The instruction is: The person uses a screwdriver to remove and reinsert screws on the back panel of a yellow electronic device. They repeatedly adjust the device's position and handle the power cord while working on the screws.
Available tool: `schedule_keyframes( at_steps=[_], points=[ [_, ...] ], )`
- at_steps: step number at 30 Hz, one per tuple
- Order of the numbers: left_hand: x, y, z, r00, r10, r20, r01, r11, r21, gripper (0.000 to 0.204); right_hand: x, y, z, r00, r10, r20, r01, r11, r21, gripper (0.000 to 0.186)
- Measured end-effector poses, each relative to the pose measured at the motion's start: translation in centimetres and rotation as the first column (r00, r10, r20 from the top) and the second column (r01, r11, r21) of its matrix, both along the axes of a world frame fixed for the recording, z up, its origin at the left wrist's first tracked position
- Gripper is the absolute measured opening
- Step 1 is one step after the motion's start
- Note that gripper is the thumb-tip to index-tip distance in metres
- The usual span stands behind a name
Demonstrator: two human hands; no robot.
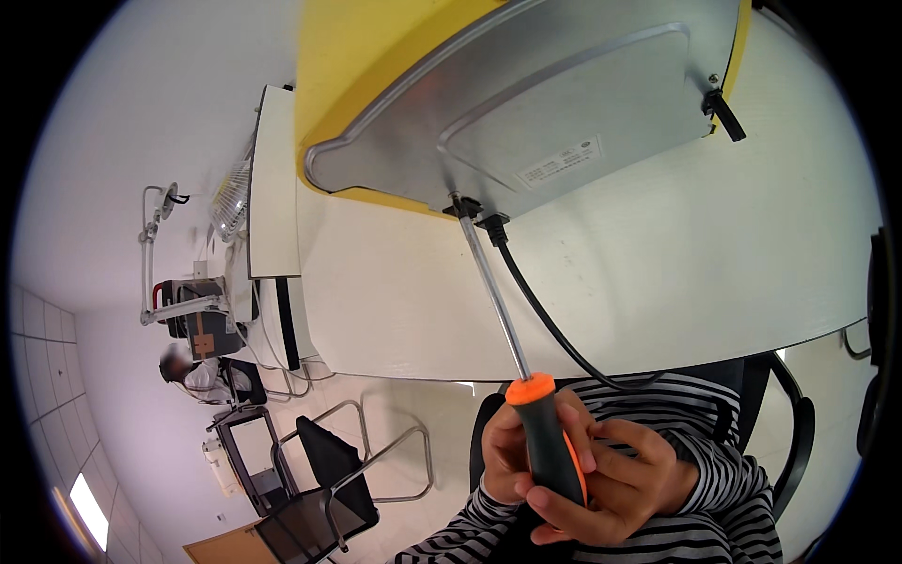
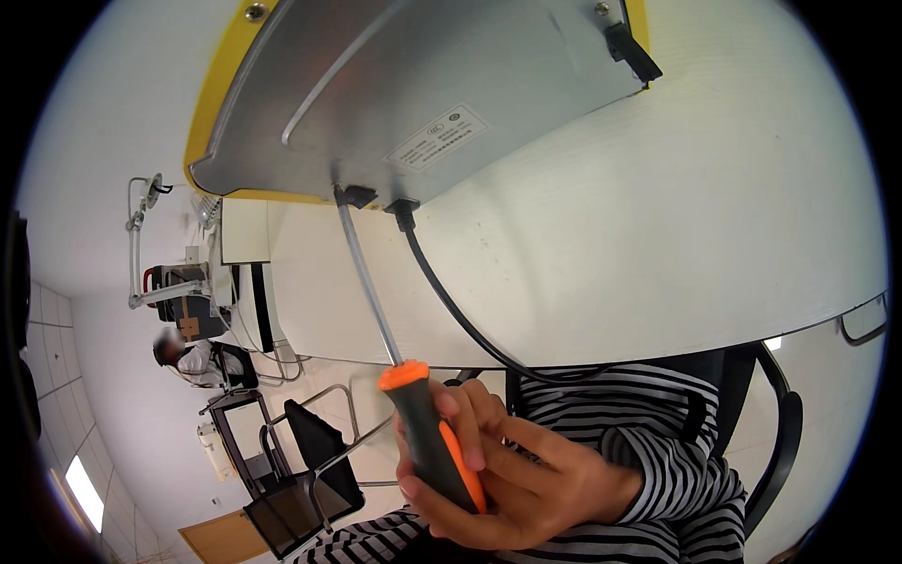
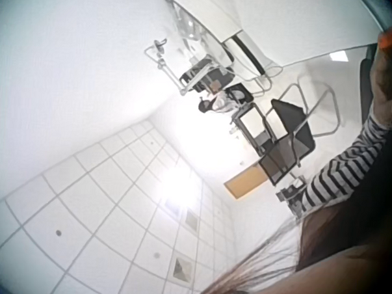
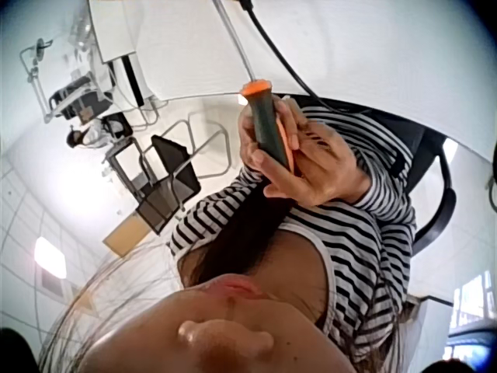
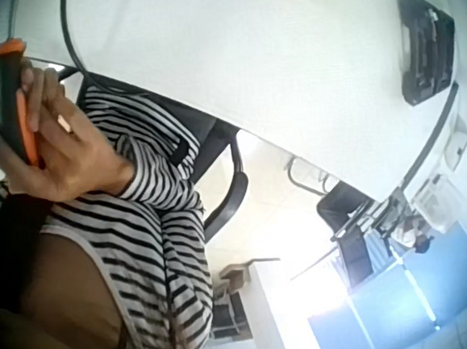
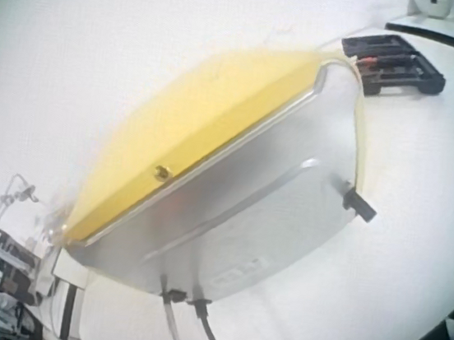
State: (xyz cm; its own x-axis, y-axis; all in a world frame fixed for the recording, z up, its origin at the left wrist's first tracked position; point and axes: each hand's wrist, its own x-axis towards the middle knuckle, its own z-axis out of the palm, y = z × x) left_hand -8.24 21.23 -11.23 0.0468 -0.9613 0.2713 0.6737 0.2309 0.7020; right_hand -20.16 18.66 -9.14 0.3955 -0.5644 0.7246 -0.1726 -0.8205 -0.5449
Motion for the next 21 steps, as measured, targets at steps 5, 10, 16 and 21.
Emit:
schedule_keyframes(
  at_steps=[5,10,16,21],
  points=[
    [0.5,0.1,0.6,0.993,-0.012,0.121,0.004,0.998,0.065,0.063,0.2,0.1,-0.4,0.997,-0.074,0.008,0.074,0.994,-0.086,0.031],
    [0.0,-0.2,1.1,0.982,0.061,0.176,-0.069,0.997,0.041,0.063,-0.1,0.3,0.0,0.998,-0.056,-0.014,0.055,0.997,-0.061,0.030],
    [0.0,-0.2,1.1,0.993,0.020,0.115,-0.027,0.998,0.054,0.068,-0.3,0.8,0.8,0.978,-0.208,-0.026,0.205,0.975,-0.084,0.027],
    [0.4,-0.3,0.6,0.990,0.020,0.142,-0.020,1.000,0.003,0.073,-0.4,0.4,1.1,0.968,-0.251,-0.021,0.246,0.957,-0.152,0.023]
  ],
)
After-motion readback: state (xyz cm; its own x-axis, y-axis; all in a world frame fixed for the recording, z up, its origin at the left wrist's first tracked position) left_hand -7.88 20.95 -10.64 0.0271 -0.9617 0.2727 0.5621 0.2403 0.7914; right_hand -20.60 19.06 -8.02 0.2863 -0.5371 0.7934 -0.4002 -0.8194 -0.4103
